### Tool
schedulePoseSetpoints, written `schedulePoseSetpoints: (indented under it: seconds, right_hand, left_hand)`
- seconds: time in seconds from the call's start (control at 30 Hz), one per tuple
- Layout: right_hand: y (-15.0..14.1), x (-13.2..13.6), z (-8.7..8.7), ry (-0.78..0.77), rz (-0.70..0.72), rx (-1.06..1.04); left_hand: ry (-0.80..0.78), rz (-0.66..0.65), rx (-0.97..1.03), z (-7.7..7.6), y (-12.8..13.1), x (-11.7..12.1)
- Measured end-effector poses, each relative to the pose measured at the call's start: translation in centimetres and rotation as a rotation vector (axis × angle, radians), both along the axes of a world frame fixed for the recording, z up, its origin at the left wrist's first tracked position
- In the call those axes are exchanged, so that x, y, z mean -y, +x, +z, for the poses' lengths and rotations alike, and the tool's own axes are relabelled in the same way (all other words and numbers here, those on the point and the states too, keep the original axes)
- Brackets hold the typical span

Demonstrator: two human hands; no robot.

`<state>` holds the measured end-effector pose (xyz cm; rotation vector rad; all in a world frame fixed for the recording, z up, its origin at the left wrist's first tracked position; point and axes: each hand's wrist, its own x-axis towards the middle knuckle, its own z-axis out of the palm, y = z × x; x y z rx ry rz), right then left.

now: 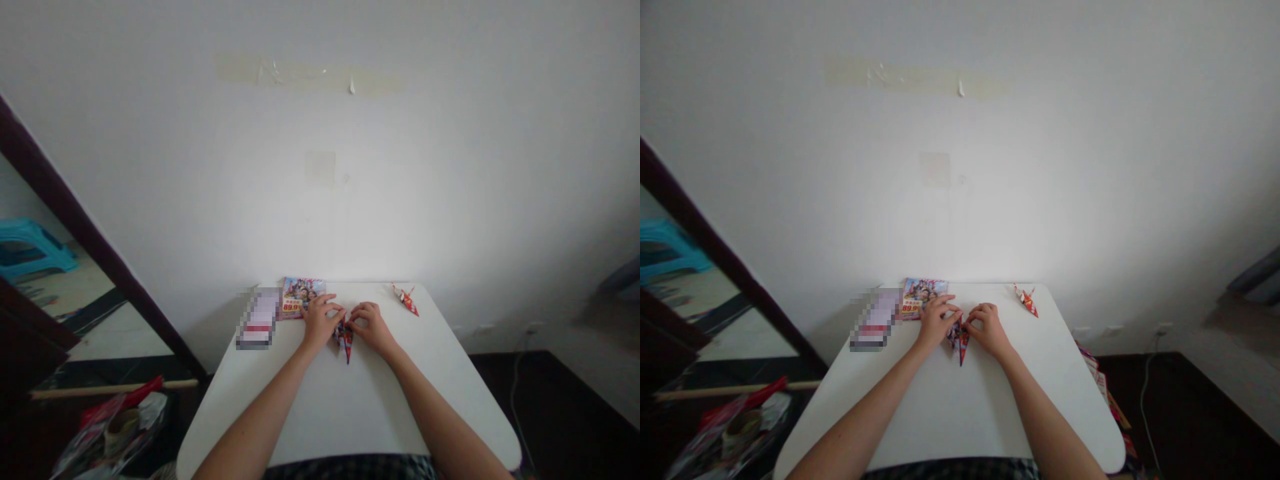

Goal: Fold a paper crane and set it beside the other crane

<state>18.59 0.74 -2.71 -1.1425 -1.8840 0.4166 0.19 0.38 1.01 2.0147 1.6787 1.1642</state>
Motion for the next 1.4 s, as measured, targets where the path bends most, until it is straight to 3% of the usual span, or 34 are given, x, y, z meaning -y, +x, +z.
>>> schedulePoseSetpoints:
  seconds: [0.87, 1.27, 1.4]
  right_hand:
    - [-0.9, 0.0, 0.1, 0.054, -0.018, -0.086]
    - [-1.0, 0.0, 0.0, 0.042, 0.006, -0.045]
    - [-0.9, 0.0, -0.1, 0.051, 0.001, -0.036]
  left_hand:
    - [-0.005, -0.041, -0.029, 0.2, 0.1, 0.0]
    - [0.031, 0.062, 0.012, 0.4, -1.0, -0.8]
    - [-0.004, 0.026, -0.008, 0.3, -0.9, -0.8]
